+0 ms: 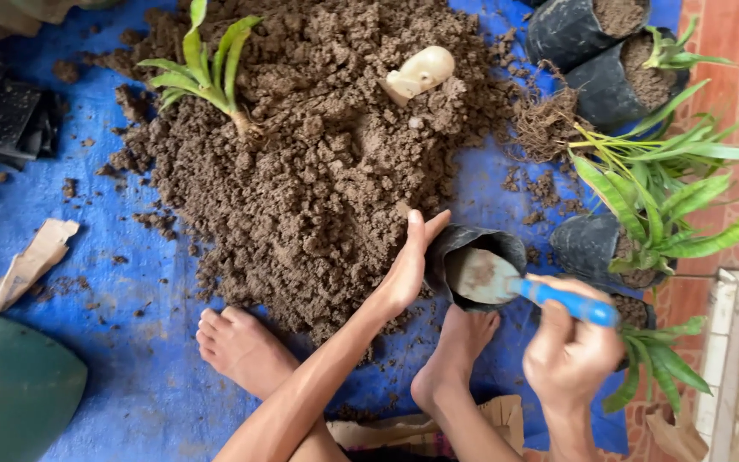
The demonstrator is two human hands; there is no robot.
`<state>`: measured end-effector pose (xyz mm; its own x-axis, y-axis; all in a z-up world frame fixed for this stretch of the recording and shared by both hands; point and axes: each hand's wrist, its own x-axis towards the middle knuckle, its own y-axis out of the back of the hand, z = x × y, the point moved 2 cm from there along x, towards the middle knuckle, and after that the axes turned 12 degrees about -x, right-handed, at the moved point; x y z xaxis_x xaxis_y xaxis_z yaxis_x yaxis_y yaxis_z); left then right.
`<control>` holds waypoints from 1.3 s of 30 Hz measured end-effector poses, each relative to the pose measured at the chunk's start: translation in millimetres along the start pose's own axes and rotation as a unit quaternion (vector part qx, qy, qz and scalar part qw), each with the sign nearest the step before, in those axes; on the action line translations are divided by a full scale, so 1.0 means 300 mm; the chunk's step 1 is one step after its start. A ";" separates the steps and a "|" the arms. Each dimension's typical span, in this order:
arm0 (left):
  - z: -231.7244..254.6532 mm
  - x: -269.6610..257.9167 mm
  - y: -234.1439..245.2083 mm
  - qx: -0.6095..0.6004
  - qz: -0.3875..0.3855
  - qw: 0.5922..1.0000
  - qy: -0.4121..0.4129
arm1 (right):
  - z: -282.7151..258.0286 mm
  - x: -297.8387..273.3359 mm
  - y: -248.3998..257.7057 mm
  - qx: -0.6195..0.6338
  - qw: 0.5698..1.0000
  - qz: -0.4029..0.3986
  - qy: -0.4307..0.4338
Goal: Filling small plastic planting bags with soil using a hand trowel and placing seedlings into them.
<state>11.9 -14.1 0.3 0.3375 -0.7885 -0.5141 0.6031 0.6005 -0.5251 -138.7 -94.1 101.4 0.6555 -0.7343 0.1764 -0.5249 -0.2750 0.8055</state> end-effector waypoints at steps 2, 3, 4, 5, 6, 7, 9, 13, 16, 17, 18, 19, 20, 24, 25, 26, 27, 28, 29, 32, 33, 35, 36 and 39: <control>0.004 0.003 0.001 -0.007 -0.019 1.000 -0.023 | -0.023 -0.006 0.025 -0.031 0.999 0.029 0.004; -0.008 0.000 0.015 -0.007 -0.010 1.000 -0.018 | -0.022 -0.007 -0.001 -0.026 0.999 0.021 0.002; -0.019 0.009 0.011 -0.001 -0.010 1.000 -0.015 | -0.016 -0.004 -0.014 0.007 1.000 0.013 -0.003; -0.030 0.020 0.005 0.005 -0.010 1.000 -0.011 | -0.009 0.001 -0.025 0.040 0.999 0.005 -0.008; -0.035 0.013 0.000 0.000 -0.009 1.000 -0.009 | -0.011 -0.008 -0.007 0.037 0.999 0.001 -0.008; -0.038 0.006 -0.006 -0.010 -0.008 1.000 -0.006 | -0.016 -0.015 0.015 0.002 1.000 0.010 -0.002; -0.014 0.012 0.017 -0.007 -0.012 1.000 -0.008 | -0.024 -0.004 -0.007 -0.027 0.999 0.032 0.003; -0.016 0.004 -0.008 -0.007 -0.016 1.000 -0.006 | -0.016 -0.006 0.017 0.015 1.000 0.022 -0.017; 0.003 -0.017 0.015 0.003 -0.002 1.000 0.000 | -0.008 -0.005 -0.016 0.025 1.000 0.010 -0.011; 0.001 -0.015 0.009 -0.001 -0.003 1.000 0.002 | 0.007 -0.005 -0.028 0.054 0.999 -0.005 -0.009; -0.004 -0.007 0.004 0.001 -0.007 1.000 -0.002 | 0.009 -0.006 -0.012 0.054 0.999 0.001 -0.006; -0.009 0.000 -0.002 0.007 -0.012 1.000 -0.003 | 0.008 -0.006 0.006 0.025 1.000 0.014 0.006; -0.013 -0.012 0.009 0.014 -0.011 1.000 0.001 | -0.004 -0.017 0.015 0.001 1.000 0.021 0.014; -0.012 -0.014 0.004 0.028 -0.009 1.000 0.006 | 0.031 -0.019 -0.014 0.033 0.999 0.003 0.000; -0.020 -0.013 0.000 0.014 -0.009 1.000 0.007 | 0.029 -0.021 0.007 -0.002 1.000 0.008 0.013; -0.020 -0.023 0.017 0.005 -0.001 1.000 0.008 | 0.017 -0.024 0.010 -0.027 0.999 0.012 0.026; -0.005 -0.031 0.023 0.010 -0.001 1.000 0.010 | 0.016 -0.020 -0.009 -0.024 0.999 0.013 0.023; 0.004 -0.038 0.019 0.020 -0.005 1.000 0.013 | 0.020 -0.018 -0.020 0.007 1.000 0.005 0.011; 0.012 -0.044 0.013 0.031 -0.009 0.999 0.015 | 0.027 -0.015 -0.030 0.038 0.999 -0.004 -0.002; -0.022 -0.055 0.018 -0.008 -0.017 0.999 0.039 | 0.029 -0.034 0.013 0.020 0.999 0.025 0.003; 0.024 -0.074 0.009 -0.008 -0.011 0.999 0.042 | 0.023 -0.006 -0.014 0.024 1.000 0.020 0.002; 0.092 -0.110 -0.028 0.048 -0.036 0.996 0.059 | 0.008 0.019 -0.041 0.026 0.996 0.070 0.056; 0.092 -0.097 -0.032 0.054 -0.042 0.996 0.052 | 0.017 0.023 -0.030 0.025 0.995 0.080 0.060; 0.071 -0.120 -0.025 0.061 -0.028 0.995 0.073 | 0.020 0.005 -0.016 -0.004 0.995 0.072 0.071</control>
<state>10.5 7.0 37.2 0.1971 -0.7870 -0.5846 0.7046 0.5284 -0.4737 -138.6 -97.7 94.5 0.6445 -0.6708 0.3669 -0.6140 -0.1682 0.7712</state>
